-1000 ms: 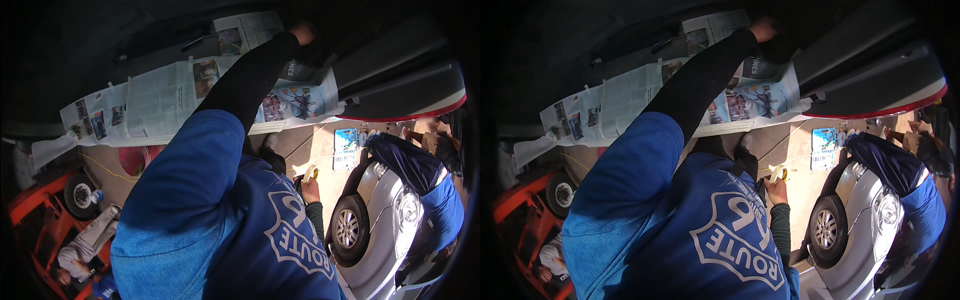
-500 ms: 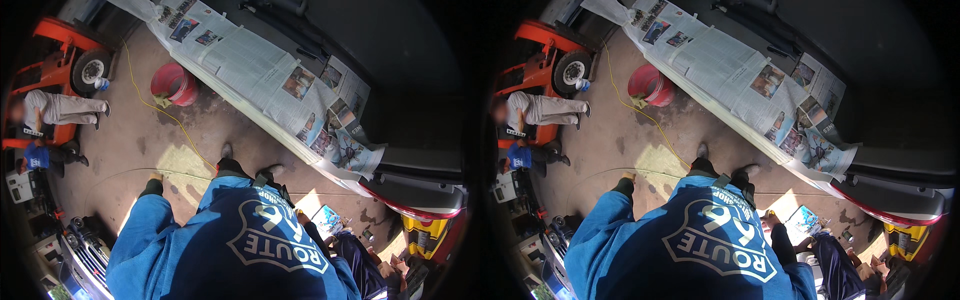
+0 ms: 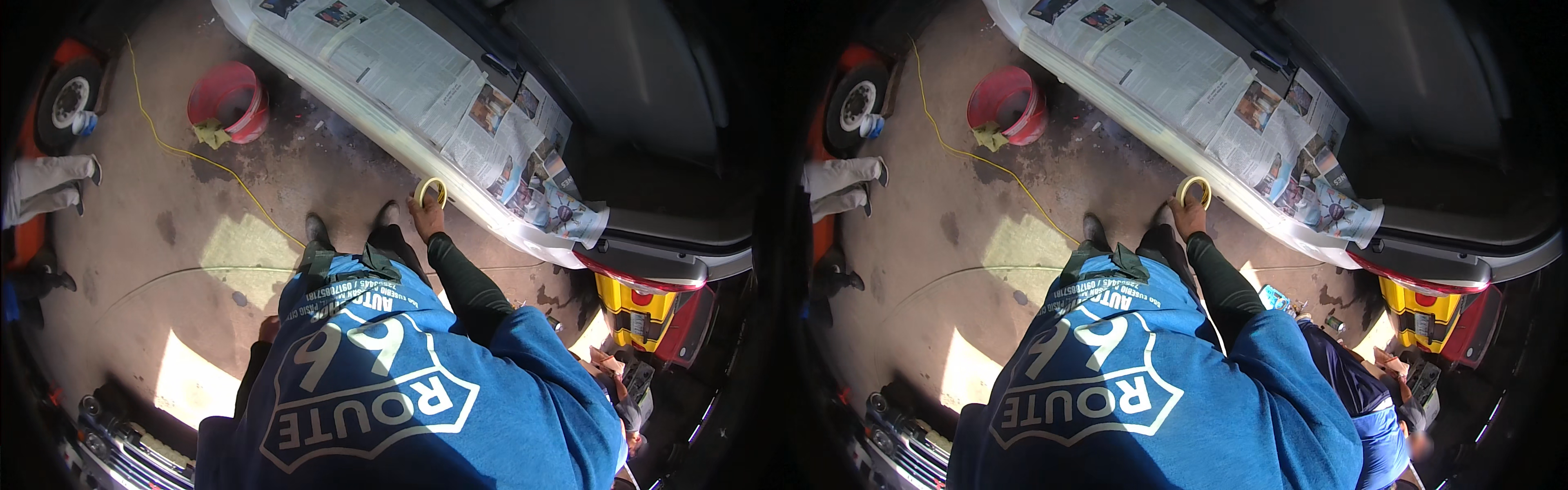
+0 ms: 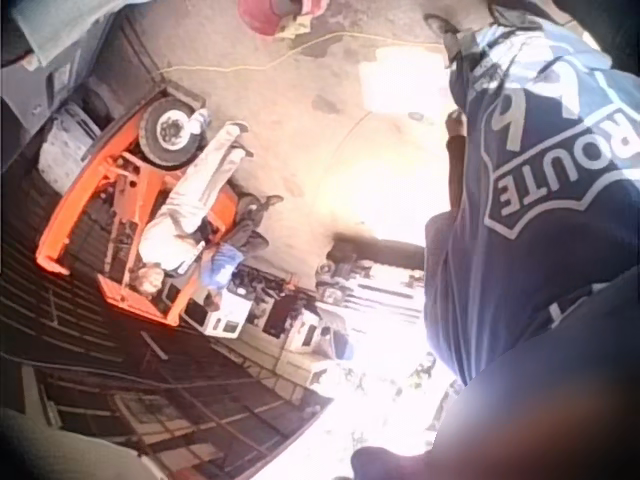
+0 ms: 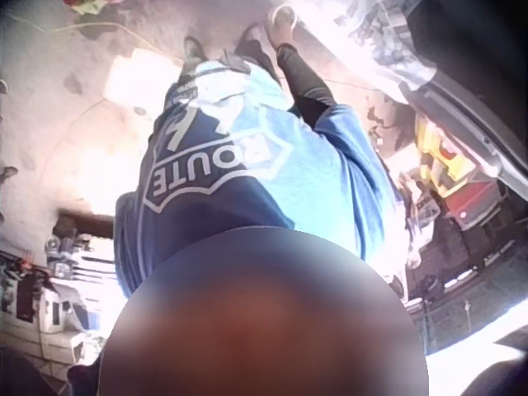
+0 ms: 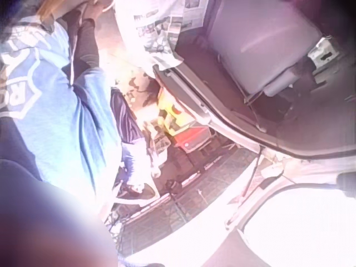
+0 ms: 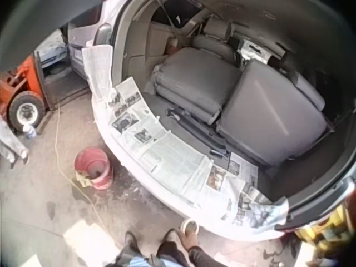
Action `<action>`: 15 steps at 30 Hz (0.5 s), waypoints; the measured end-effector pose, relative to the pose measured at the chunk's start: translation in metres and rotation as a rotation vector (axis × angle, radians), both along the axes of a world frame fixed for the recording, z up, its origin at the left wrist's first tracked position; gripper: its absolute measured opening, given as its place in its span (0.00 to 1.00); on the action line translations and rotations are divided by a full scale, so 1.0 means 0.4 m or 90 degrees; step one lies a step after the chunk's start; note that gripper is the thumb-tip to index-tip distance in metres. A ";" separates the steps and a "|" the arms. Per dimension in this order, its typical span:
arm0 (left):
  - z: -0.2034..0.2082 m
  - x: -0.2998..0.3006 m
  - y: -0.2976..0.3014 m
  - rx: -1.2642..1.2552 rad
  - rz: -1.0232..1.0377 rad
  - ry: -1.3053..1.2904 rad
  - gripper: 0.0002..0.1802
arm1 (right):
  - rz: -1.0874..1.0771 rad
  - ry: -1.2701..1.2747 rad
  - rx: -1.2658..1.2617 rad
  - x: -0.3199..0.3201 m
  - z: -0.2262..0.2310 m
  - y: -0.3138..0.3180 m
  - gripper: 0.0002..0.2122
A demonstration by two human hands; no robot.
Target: The person applies masking tape to secure newspaper over a white car bumper, then uses a wet sanding block to smooth the surface and wipes it with a cloth.
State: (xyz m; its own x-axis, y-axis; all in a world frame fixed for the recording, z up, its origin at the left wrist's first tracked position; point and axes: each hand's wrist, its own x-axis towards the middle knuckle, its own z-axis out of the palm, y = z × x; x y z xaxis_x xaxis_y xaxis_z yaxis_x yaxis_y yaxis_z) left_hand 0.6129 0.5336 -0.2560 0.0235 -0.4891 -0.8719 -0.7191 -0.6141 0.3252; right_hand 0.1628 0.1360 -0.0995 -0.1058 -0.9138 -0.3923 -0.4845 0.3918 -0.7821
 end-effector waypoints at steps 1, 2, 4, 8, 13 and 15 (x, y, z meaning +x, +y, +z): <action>0.049 0.049 -0.056 -0.019 0.435 0.062 0.25 | -0.113 -0.051 -0.052 0.018 0.012 -0.036 0.13; 0.110 0.100 -0.121 -0.148 0.864 0.130 0.23 | -0.228 -0.125 -0.050 0.031 0.022 -0.074 0.12; 0.231 0.190 -0.273 -0.231 0.825 0.079 0.18 | -0.454 -0.226 0.037 0.029 0.040 -0.147 0.10; 0.364 0.169 -0.450 -0.344 0.786 0.152 0.14 | -0.668 -0.358 0.132 0.031 0.021 -0.271 0.11; 0.340 0.030 -0.432 -0.227 0.588 0.107 0.11 | -0.765 -0.613 0.150 -0.030 0.002 -0.381 0.07; 0.319 -0.010 -0.399 -0.194 0.576 0.138 0.10 | -0.758 -0.706 0.243 -0.067 0.024 -0.408 0.10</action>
State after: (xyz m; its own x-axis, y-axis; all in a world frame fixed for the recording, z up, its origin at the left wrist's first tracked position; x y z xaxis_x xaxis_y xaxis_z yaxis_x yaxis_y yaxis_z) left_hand 0.6088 0.3741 -0.1285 0.3545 -0.5700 -0.7412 0.0766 -0.7723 0.6306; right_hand 0.1362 -0.0273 -0.0900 -0.1614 -0.3731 -0.9136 0.8895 0.3461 -0.2985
